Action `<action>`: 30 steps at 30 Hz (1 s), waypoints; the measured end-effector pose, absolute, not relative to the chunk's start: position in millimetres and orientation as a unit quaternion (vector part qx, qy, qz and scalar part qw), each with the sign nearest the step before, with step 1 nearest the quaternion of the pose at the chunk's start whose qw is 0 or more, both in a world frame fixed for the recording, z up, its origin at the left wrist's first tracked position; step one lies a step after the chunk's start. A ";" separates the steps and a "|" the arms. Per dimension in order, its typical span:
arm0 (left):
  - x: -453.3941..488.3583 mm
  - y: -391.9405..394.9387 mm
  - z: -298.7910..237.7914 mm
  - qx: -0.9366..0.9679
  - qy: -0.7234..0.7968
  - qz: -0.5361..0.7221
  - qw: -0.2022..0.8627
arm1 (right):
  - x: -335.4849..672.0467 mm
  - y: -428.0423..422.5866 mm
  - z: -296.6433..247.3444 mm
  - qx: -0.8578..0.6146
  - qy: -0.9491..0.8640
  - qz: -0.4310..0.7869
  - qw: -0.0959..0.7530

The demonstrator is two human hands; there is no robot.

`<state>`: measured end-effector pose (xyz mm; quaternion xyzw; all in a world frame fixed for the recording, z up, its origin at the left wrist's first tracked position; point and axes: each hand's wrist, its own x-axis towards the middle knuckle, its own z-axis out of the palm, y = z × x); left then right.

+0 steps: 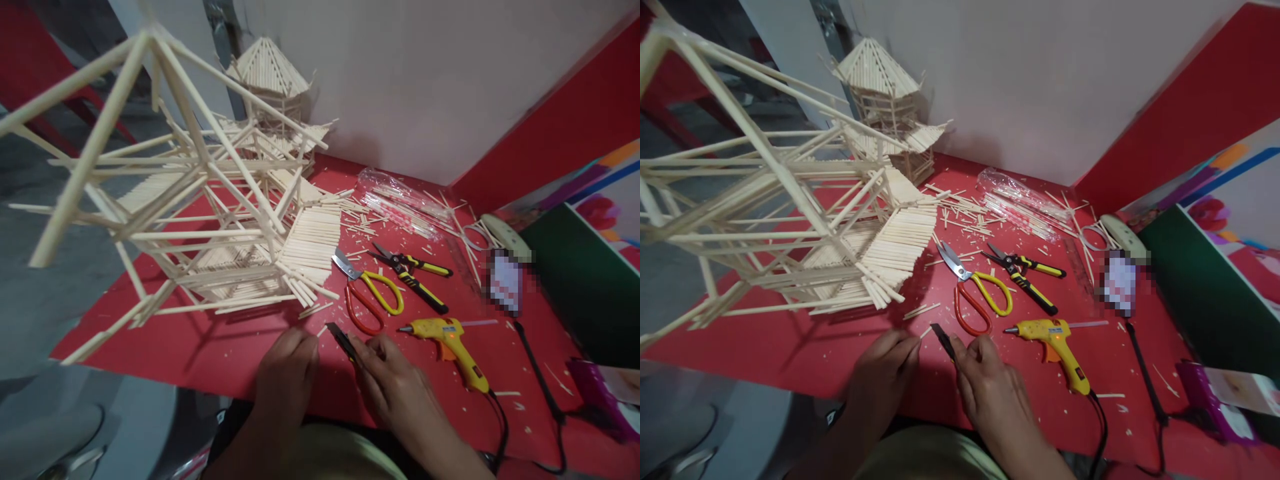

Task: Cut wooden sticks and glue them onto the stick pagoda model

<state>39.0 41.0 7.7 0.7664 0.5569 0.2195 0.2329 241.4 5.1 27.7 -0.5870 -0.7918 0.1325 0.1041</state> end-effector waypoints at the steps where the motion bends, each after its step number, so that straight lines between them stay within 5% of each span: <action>1: 38.8 40.9 7.3 0.767 0.558 0.215 0.233 | 241.5 5.4 27.7 -0.585 -0.793 0.130 0.105; 30: 40.6 40.5 4.0 0.768 0.555 0.227 0.225 | 233.4 -0.2 28.0 -0.572 -0.814 0.013 0.100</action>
